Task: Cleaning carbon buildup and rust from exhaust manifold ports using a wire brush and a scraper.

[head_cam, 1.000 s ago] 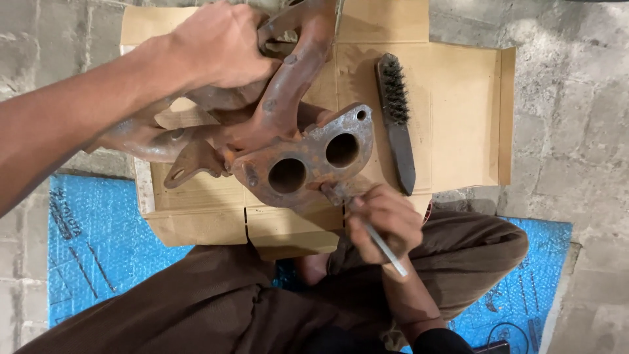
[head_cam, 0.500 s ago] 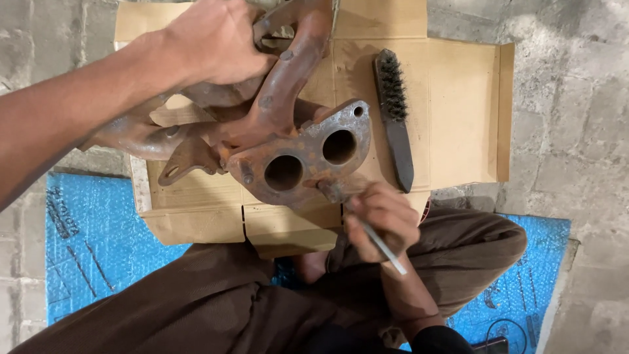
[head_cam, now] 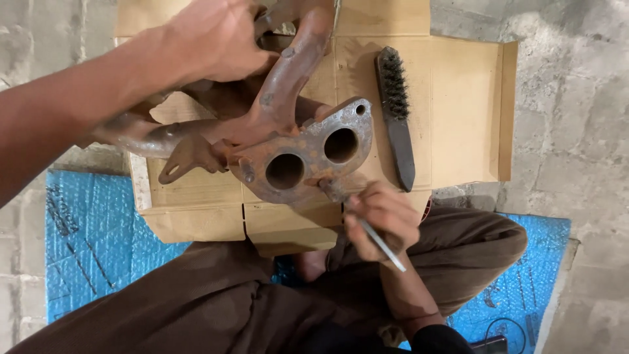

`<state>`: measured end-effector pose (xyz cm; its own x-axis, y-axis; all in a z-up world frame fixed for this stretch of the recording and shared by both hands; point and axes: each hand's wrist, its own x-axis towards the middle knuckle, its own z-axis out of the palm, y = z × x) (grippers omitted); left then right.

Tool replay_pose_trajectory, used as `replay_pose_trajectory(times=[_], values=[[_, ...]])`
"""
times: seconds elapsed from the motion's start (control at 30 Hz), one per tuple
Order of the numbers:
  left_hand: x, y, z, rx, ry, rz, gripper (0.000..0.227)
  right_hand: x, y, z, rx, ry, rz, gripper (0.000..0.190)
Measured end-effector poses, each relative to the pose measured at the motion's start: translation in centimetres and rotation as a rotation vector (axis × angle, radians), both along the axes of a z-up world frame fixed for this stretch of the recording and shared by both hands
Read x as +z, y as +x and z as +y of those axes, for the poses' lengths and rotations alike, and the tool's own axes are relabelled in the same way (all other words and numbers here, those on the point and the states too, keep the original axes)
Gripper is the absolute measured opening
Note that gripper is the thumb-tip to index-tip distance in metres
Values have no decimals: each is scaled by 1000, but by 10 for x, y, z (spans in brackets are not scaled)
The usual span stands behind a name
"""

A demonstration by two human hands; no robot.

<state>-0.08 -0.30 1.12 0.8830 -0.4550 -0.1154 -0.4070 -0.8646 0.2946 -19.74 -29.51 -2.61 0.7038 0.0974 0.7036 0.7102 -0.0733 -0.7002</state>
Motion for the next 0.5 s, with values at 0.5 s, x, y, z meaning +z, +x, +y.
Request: replay_pose_trajectory(times=[0.5], values=[[3,6,-2,4,203,46,47,6,1,2,-39,-14,-11,9]])
